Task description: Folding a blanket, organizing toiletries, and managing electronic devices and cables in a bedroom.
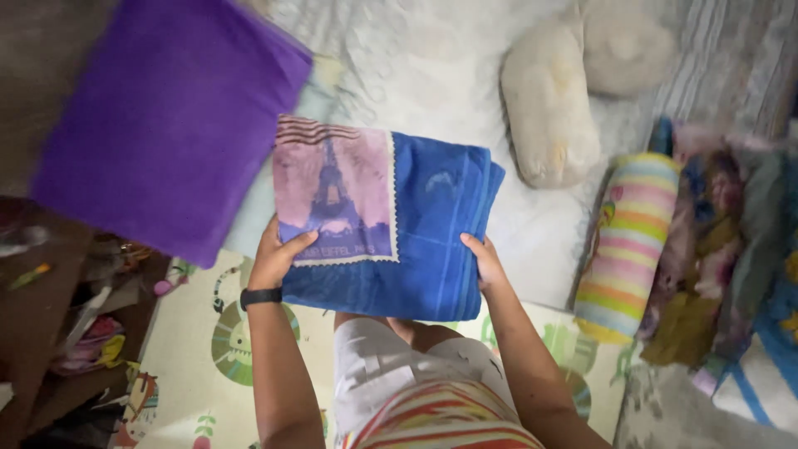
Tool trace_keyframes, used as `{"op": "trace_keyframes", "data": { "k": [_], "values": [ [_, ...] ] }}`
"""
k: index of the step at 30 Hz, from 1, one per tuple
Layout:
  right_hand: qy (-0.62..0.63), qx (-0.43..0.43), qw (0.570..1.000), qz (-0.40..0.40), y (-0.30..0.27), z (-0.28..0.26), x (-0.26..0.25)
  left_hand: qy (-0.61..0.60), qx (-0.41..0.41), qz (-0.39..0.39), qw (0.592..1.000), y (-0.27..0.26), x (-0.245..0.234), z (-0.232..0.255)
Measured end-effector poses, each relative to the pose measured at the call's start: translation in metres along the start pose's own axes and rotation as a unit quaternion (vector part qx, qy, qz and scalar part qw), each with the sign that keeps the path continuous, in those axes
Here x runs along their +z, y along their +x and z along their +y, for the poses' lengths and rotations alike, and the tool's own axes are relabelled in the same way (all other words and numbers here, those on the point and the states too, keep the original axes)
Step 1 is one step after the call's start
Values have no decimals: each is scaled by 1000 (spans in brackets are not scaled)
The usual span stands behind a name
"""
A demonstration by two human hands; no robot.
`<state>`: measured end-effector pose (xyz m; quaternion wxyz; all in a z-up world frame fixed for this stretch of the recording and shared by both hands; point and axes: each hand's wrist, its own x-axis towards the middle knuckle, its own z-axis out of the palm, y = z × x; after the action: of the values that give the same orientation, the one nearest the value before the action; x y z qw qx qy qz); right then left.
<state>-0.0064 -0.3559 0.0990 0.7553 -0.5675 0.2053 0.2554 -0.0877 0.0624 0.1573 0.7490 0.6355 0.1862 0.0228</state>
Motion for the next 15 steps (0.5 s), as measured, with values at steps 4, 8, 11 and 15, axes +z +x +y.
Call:
{"op": "trace_keyframes", "data": {
  "k": [4,8,11,15],
  "values": [
    [9,-15,999,-48,-23,-13,41,15,18,20,1000,-11,-29,48],
    [20,-4,997,-79,-45,-29,92,76,50,33,995,-16,-68,81],
    [27,1,994,-103,-37,-30,132,44,69,13,997,-6,-106,109],
    [41,-1,992,-120,-20,-21,186,70,75,14,995,14,-162,140]
  ]
}}
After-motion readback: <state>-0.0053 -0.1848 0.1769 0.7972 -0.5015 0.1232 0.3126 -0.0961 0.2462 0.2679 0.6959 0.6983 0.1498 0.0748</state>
